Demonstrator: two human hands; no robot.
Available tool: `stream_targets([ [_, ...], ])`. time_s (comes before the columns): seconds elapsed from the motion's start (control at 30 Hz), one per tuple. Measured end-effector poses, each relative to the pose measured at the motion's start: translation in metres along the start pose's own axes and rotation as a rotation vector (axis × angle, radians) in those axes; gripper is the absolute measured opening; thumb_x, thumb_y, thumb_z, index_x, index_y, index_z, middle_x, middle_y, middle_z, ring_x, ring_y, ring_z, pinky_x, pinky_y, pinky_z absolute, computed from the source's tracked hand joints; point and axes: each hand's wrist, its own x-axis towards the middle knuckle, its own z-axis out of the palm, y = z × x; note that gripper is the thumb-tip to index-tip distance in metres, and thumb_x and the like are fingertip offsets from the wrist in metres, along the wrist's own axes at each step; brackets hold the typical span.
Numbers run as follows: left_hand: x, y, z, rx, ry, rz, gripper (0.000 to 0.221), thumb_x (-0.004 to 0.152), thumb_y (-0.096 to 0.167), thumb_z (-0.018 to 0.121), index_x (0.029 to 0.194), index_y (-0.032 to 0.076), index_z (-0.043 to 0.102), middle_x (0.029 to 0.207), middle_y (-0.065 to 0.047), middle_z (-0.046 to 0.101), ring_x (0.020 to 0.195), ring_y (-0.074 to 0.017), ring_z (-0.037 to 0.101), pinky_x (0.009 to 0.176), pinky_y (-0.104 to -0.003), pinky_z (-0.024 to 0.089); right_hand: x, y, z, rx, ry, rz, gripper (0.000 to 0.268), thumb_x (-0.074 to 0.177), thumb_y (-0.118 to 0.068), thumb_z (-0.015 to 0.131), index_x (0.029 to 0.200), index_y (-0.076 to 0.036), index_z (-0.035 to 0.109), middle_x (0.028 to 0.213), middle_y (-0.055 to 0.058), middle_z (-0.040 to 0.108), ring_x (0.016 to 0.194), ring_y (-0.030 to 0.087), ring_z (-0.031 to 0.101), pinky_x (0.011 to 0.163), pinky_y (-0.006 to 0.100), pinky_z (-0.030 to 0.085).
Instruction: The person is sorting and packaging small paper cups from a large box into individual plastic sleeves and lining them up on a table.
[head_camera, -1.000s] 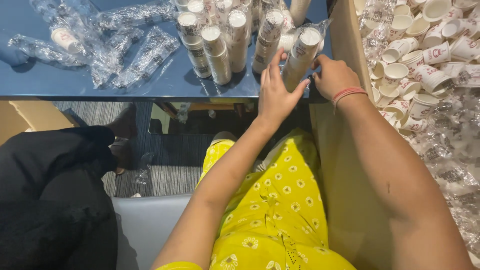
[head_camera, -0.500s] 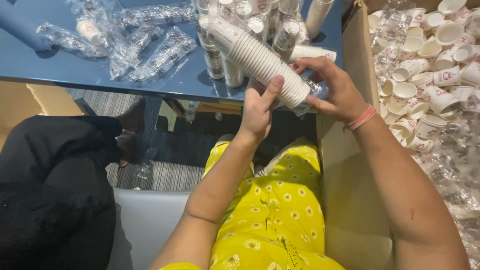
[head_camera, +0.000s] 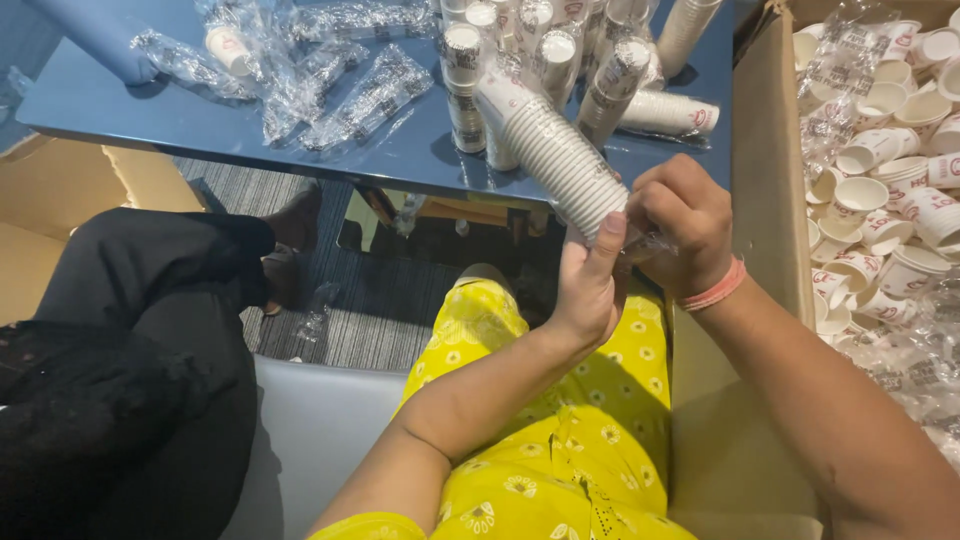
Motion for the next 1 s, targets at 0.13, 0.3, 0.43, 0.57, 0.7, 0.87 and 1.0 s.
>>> stream_targets([
  [0.13,0.010,0.006,-0.008,-0.010,-0.063,0.005,0.051,0.112,0.024,0.061,0.154,0.004,0.039,0.136,-0.008,0.055,0.123,-0.0164,0.059,0.107,-0.034,0.049,0.022,-0.011,-0.012,0.046,-0.009,-0.079,0.027,0.076,-0.006,0.083,0.097,-0.003,0.065,0.097,0.012,0.062,0.084,0.031,0.063,0.071,0.041,0.054],
  [0.3,0.024,0.041,0.003,-0.008,-0.068,-0.028,0.052,0.111,0.026,0.060,0.153,0.005,0.036,0.136,-0.014,0.058,0.119,-0.0238,0.063,0.098,-0.042,0.057,0.016,0.008,-0.025,-0.020,-0.006,-0.198,0.026,0.078,-0.006,0.087,0.099,-0.007,0.072,0.100,0.008,0.064,0.088,0.029,0.064,0.077,0.040,0.055],
  [0.43,0.031,0.052,0.005,0.030,-0.062,-0.058,0.052,0.108,0.025,0.061,0.150,0.006,0.038,0.141,-0.015,0.057,0.120,-0.0289,0.064,0.099,-0.047,0.058,0.017,0.011,-0.031,-0.077,-0.024,-0.272,0.022,0.083,-0.008,0.090,0.097,-0.009,0.073,0.100,0.006,0.064,0.088,0.027,0.065,0.075,0.038,0.054],
  [0.57,0.038,0.056,-0.004,-0.066,-0.050,-0.097,0.049,0.109,0.026,0.059,0.148,0.003,0.041,0.143,-0.016,0.055,0.124,-0.0331,0.063,0.105,-0.050,0.056,0.020,0.009,-0.034,-0.147,-0.055,-0.310,0.021,0.083,-0.009,0.090,0.094,-0.009,0.072,0.097,0.006,0.063,0.083,0.026,0.065,0.072,0.040,0.053],
  [0.7,0.041,0.076,-0.004,-0.257,-0.047,-0.115,0.052,0.111,0.038,0.053,0.148,0.002,0.045,0.144,-0.022,0.054,0.134,-0.0358,0.057,0.114,-0.056,0.048,0.004,0.019,-0.032,-0.119,-0.014,-0.277,0.020,0.088,-0.006,0.087,0.097,-0.009,0.069,0.097,0.006,0.063,0.079,0.024,0.063,0.066,0.039,0.052],
  [0.87,0.037,0.085,-0.003,-0.245,0.031,-0.006,0.052,0.108,0.040,0.053,0.149,0.009,0.046,0.149,-0.013,0.055,0.142,-0.0317,0.052,0.117,-0.055,0.043,0.014,0.004,-0.020,-0.061,0.077,-0.268,0.028,0.095,-0.009,0.086,0.112,-0.010,0.065,0.109,0.010,0.058,0.086,0.026,0.065,0.069,0.039,0.056],
  [1.0,0.030,0.076,-0.005,-0.319,-0.006,-0.076,0.049,0.109,0.033,0.060,0.149,0.009,0.045,0.145,-0.017,0.056,0.140,-0.0352,0.053,0.120,-0.051,0.044,0.033,-0.024,-0.021,-0.067,0.101,-0.388,0.039,0.089,-0.011,0.088,0.116,-0.009,0.059,0.120,0.015,0.053,0.098,0.037,0.064,0.083,0.045,0.058],
])
